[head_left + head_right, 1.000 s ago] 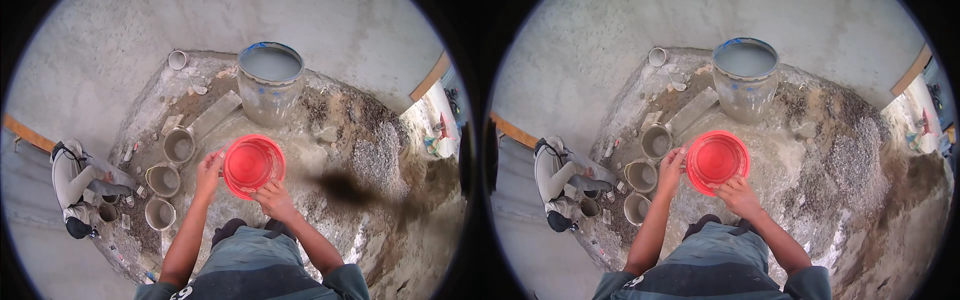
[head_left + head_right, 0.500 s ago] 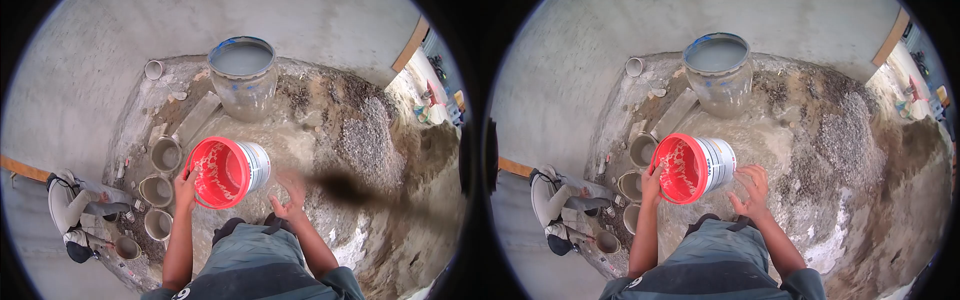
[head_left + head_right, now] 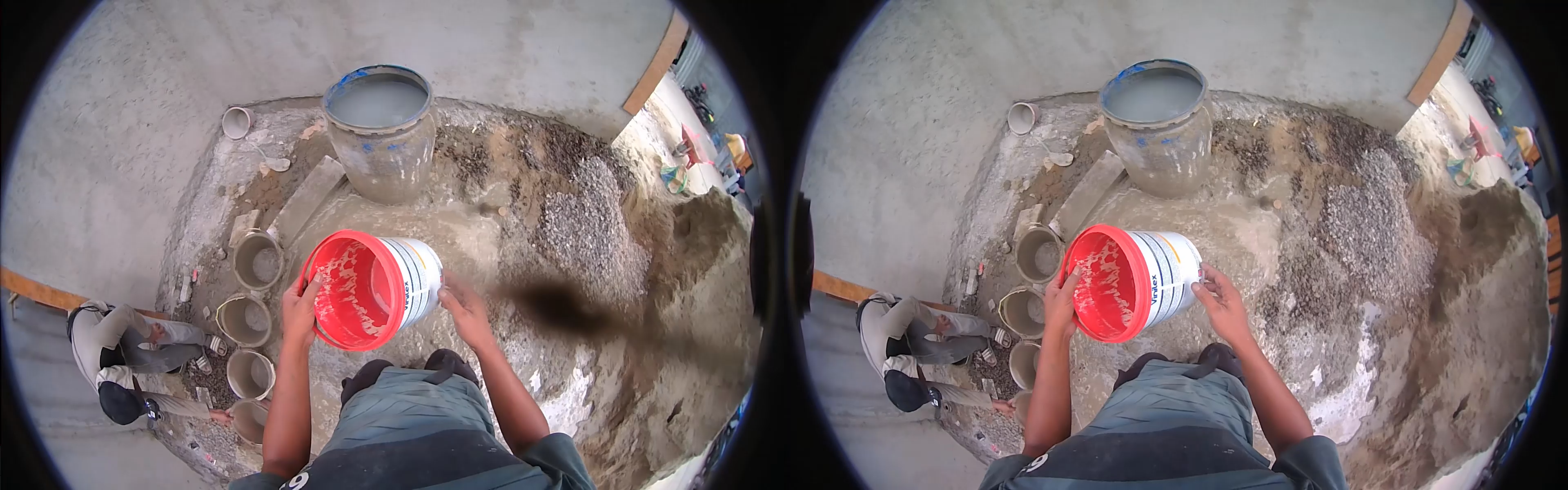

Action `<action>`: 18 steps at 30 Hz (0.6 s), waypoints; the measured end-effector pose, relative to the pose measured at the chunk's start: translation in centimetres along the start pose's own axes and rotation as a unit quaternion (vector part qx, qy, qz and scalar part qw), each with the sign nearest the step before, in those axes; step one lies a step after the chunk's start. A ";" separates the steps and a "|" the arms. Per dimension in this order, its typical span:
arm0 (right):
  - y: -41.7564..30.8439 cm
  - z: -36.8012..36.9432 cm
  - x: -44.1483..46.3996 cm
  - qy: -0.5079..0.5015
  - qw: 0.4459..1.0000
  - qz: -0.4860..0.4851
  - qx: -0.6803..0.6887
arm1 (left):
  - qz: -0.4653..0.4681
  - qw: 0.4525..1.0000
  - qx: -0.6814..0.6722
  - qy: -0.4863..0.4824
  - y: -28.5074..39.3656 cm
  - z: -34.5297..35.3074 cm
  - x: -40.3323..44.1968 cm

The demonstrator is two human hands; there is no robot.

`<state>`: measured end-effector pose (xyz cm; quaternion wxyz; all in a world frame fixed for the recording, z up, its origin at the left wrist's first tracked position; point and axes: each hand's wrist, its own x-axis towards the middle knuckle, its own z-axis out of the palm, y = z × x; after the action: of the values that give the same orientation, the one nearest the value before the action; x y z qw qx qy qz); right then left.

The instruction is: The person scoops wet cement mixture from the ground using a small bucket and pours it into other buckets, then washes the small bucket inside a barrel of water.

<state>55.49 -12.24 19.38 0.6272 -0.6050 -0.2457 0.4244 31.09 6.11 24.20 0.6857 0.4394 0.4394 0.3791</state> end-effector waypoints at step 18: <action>0.9 0.0 0.1 -0.138 0.931 0.217 0.258 | 0.475 0.679 0.545 -0.125 5.4 4.6 -3.4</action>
<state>55.35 -12.23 18.43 0.6144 -0.3966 -0.0749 0.6780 33.54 3.59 31.18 0.1012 0.9284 0.2109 0.2889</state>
